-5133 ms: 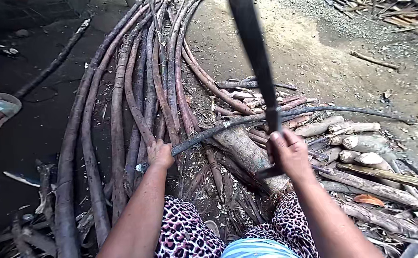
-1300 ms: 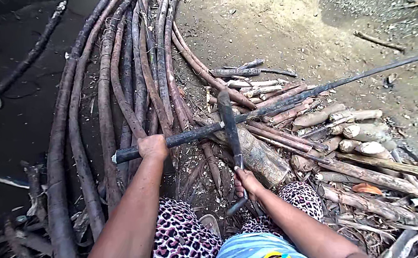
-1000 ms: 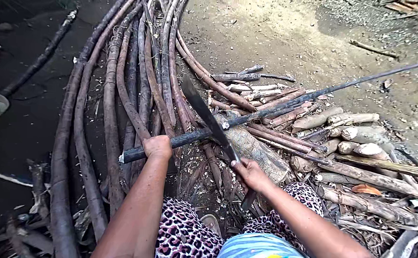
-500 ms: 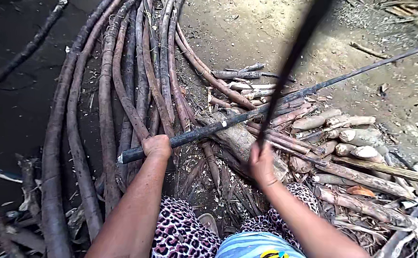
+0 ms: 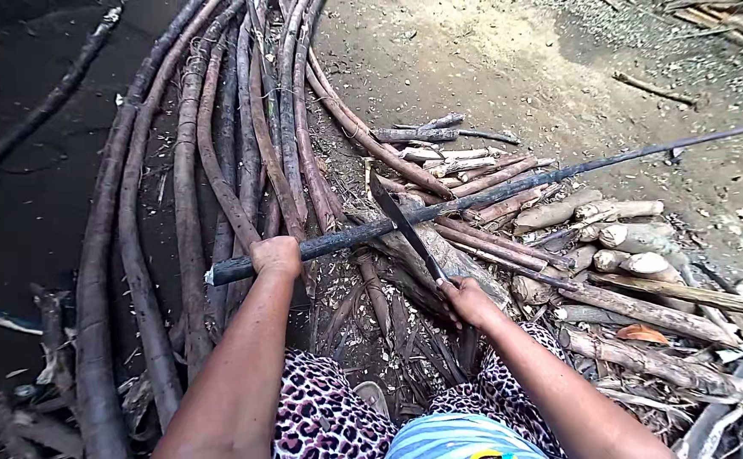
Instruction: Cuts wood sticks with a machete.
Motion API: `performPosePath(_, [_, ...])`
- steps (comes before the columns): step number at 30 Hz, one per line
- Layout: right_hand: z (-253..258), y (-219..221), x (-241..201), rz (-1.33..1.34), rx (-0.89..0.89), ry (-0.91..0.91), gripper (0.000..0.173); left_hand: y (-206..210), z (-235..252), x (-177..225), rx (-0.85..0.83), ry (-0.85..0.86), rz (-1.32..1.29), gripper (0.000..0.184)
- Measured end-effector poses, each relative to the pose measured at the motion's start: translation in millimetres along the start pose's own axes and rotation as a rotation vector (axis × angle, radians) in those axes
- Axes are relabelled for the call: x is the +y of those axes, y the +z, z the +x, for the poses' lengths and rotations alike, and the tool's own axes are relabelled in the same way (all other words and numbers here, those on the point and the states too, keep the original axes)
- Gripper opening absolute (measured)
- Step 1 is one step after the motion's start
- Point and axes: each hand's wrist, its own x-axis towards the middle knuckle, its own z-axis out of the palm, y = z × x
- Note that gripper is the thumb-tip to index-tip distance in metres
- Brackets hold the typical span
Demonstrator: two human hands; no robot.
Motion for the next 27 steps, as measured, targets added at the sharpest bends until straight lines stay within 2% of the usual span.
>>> performPosePath(2, [-13.7,-4.6,-7.2,0.049,0.055,-0.084,0.029,2.4,4.0,-0.7,-0.04,0.002,-0.035,0.022])
performPosePath(4, [-33.3,-14.5,-23.7,0.115,0.143,-0.251,0.024,4.9,5.1,-1.6,-0.089,0.008,-0.069,0.024])
performPosePath(8, [-60.6,-48.1,-69.9,0.301,0.309,-0.839,0.017,6.7,7.5,-4.9,-0.138,0.022,-0.164,0.026])
performPosePath(11, [-62.2,-66.0,-119.0,0.422,0.447,-1.308,0.026,7.2,7.8,-5.8,-0.159,0.024,-0.183,0.025])
performPosePath(13, [-47.6,-61.7,-139.5,0.532,0.559,-1.461,0.032,6.7,6.6,-5.9,-0.164,0.03,-0.183,0.024])
performPosePath(14, [-36.5,-53.1,-131.4,0.523,0.61,-1.425,0.034,7.5,6.8,-6.1,-0.164,0.033,-0.176,0.024])
performPosePath(15, [-22.2,-39.7,-105.8,0.442,0.647,-1.298,0.036,7.7,7.1,-6.1,-0.165,0.033,-0.174,0.024])
performPosePath(16, [-5.0,-21.8,-64.2,0.273,0.662,-1.082,0.038,6.7,7.4,-6.0,-0.167,0.033,-0.174,0.025])
performPosePath(17, [13.0,-2.4,-15.2,0.059,0.599,-0.803,0.038,6.1,7.6,-6.5,-0.169,0.032,-0.175,0.025])
performPosePath(18, [25.7,14.3,27.1,-0.127,0.433,-0.501,0.04,6.4,7.4,-7.3,-0.17,0.032,-0.178,0.026])
performPosePath(19, [38.2,28.6,56.2,-0.224,0.26,-0.245,0.041,7.0,6.1,-8.0,-0.171,0.035,-0.182,0.025])
performPosePath(20, [46.7,39.0,67.6,-0.245,0.137,-0.071,0.039,6.7,4.5,-8.0,-0.171,0.037,-0.186,0.025])
performPosePath(22, [45.4,52.7,58.2,-0.085,0.027,0.065,0.032,3.0,4.3,-7.3,-0.141,0.015,-0.186,0.026])
performPosePath(23, [38.5,56.8,53.0,0.114,-0.027,0.108,0.029,5.3,4.2,-6.6,-0.115,0.003,-0.162,0.025])
performPosePath(26, [20.8,46.4,33.0,0.722,-0.323,0.211,0.043,4.7,2.0,0.1,-0.02,-0.027,-0.094,0.024])
performPosePath(27, [15.0,41.9,23.6,0.847,-0.396,0.222,0.046,4.0,0.9,1.8,0.009,-0.035,-0.088,0.023])
